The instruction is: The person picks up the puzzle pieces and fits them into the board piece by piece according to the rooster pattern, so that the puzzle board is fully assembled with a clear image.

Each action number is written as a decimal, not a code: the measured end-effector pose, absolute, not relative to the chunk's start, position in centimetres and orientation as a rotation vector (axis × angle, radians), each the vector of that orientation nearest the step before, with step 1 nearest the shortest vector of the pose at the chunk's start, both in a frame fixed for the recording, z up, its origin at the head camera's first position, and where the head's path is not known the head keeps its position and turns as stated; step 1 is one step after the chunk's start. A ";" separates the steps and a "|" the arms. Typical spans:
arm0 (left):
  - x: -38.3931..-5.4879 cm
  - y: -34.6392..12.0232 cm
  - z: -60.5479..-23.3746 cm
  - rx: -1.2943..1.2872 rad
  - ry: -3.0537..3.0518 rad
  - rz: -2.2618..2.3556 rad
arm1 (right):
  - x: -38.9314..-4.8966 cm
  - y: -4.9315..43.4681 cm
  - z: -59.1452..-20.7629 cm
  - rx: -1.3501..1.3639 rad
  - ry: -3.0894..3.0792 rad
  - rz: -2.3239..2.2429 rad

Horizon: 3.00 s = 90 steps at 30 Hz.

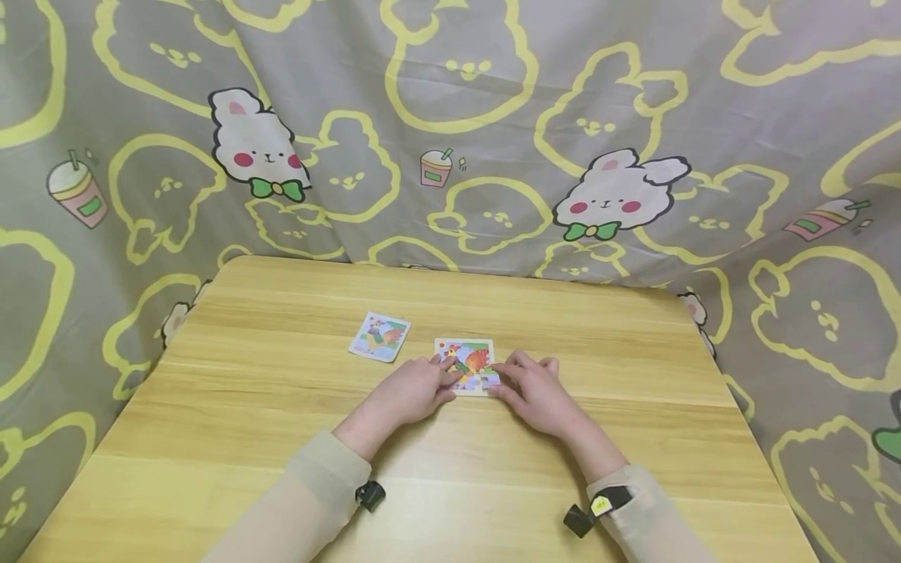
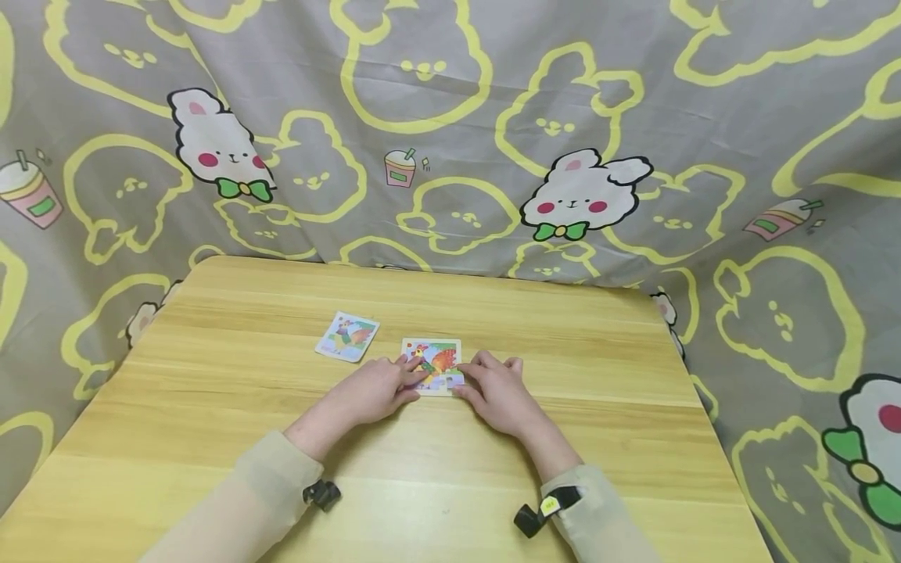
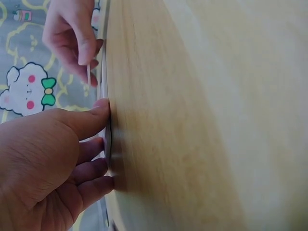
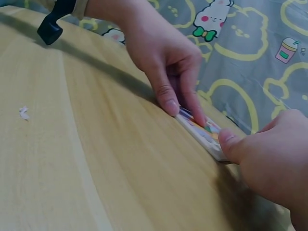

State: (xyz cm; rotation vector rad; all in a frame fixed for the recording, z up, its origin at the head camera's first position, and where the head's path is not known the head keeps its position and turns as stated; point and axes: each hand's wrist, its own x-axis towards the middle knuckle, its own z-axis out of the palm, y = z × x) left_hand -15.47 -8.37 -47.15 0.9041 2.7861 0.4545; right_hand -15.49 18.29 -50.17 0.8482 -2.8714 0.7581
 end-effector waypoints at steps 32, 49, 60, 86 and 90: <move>-15.8 -8.1 -47.1 0.931 2.827 0.332 | -16.0 17.5 -50.7 0.925 -2.793 0.734; -15.5 -5.5 -47.1 0.900 2.899 0.141 | -16.9 17.4 -50.7 0.965 -2.789 0.825; -15.7 -5.2 -47.3 0.907 2.856 0.228 | -17.4 17.7 -50.2 1.033 -2.805 0.784; -16.4 -5.1 -46.6 0.885 2.809 0.406 | -17.5 18.3 -51.3 1.101 -2.752 0.849; -16.4 -5.2 -46.9 0.916 2.833 0.353 | -17.5 18.2 -51.2 1.048 -2.736 0.804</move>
